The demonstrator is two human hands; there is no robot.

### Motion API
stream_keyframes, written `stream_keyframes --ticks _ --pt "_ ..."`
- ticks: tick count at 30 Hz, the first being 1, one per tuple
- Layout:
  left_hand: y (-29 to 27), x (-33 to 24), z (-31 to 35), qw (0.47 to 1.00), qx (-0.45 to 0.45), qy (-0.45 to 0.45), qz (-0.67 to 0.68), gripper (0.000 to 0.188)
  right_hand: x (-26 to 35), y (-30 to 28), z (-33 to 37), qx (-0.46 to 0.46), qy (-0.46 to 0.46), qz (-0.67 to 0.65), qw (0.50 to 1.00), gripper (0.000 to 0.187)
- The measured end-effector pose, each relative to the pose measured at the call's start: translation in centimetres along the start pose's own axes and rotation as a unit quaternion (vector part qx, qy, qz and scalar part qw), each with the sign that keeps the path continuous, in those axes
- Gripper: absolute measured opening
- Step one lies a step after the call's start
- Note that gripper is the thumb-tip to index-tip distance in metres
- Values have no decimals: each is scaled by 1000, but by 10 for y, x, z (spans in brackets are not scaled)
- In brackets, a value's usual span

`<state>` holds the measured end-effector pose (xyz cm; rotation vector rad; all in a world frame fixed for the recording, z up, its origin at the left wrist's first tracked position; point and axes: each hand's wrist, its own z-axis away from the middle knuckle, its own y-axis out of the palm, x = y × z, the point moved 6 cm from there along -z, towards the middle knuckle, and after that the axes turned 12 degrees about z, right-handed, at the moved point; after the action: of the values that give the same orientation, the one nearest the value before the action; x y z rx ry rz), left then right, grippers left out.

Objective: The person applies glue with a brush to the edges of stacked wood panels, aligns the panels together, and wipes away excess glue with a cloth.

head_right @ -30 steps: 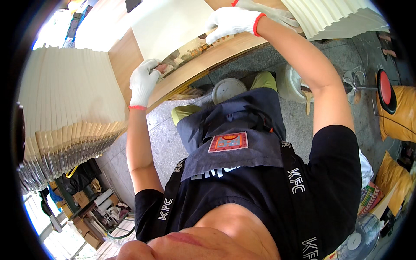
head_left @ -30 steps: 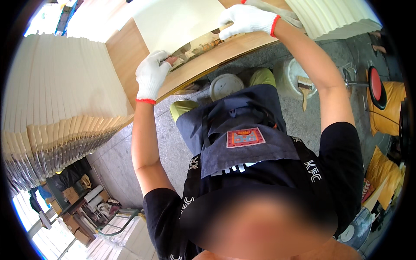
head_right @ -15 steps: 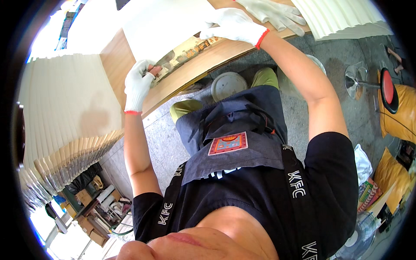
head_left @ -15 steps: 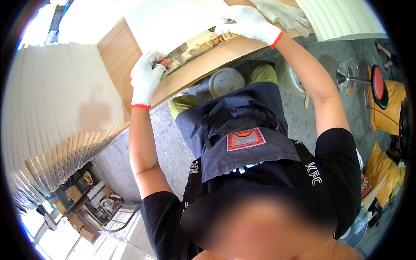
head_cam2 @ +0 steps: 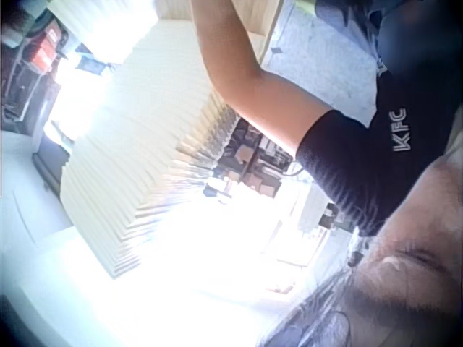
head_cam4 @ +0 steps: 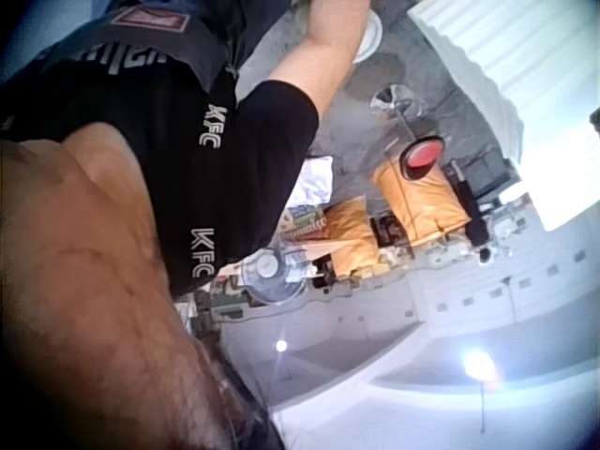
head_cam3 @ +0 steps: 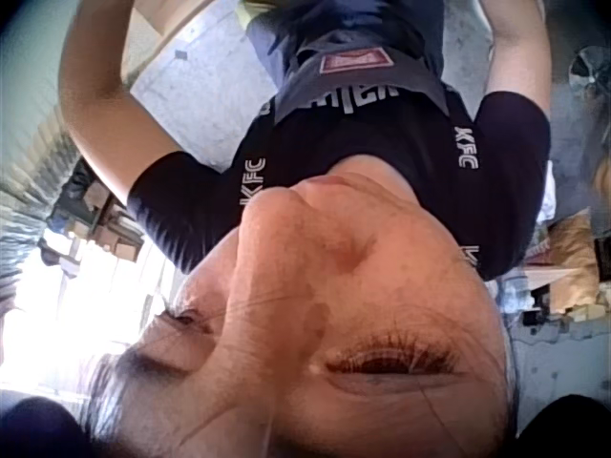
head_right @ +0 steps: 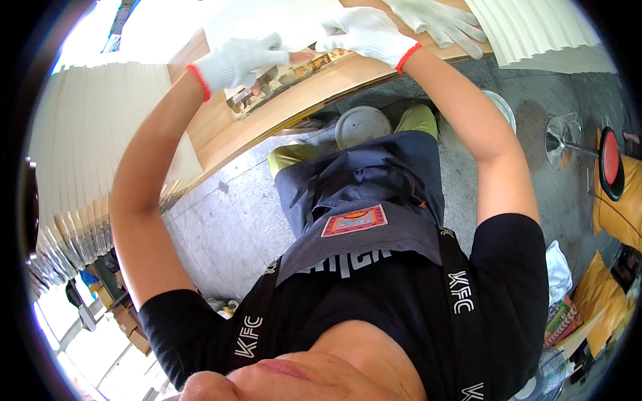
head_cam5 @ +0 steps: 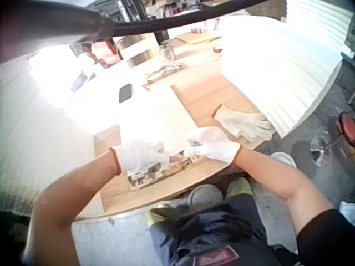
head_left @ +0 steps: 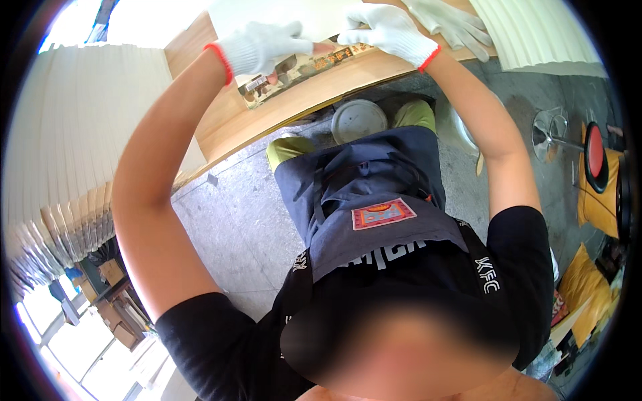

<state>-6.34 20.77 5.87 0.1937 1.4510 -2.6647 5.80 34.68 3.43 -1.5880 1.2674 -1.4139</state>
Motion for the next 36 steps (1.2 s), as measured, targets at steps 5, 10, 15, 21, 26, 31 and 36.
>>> stream_keyframes --ticks 5,10,15,21,26,31,36 --pt "-8 -15 -11 996 71 -20 -41 103 -10 -53 44 -298 34 92 949 26" --pt "-2 11 -28 970 64 -181 148 82 -79 -28 71 -106 230 0 968 34" --pt "4 10 -19 997 49 58 -6 88 12 -32 58 -70 -136 126 980 36" --pt "1 19 -30 938 84 -217 257 103 -40 -43 64 -124 31 162 978 28" --pt "3 16 -20 996 18 64 67 70 -57 -9 80 -177 84 -306 932 17" --pt "18 30 -22 954 -90 282 -50 75 24 -7 48 -172 -227 221 933 38" --pt "-3 8 -24 984 9 176 -6 72 106 52 2 -138 -273 109 946 20"
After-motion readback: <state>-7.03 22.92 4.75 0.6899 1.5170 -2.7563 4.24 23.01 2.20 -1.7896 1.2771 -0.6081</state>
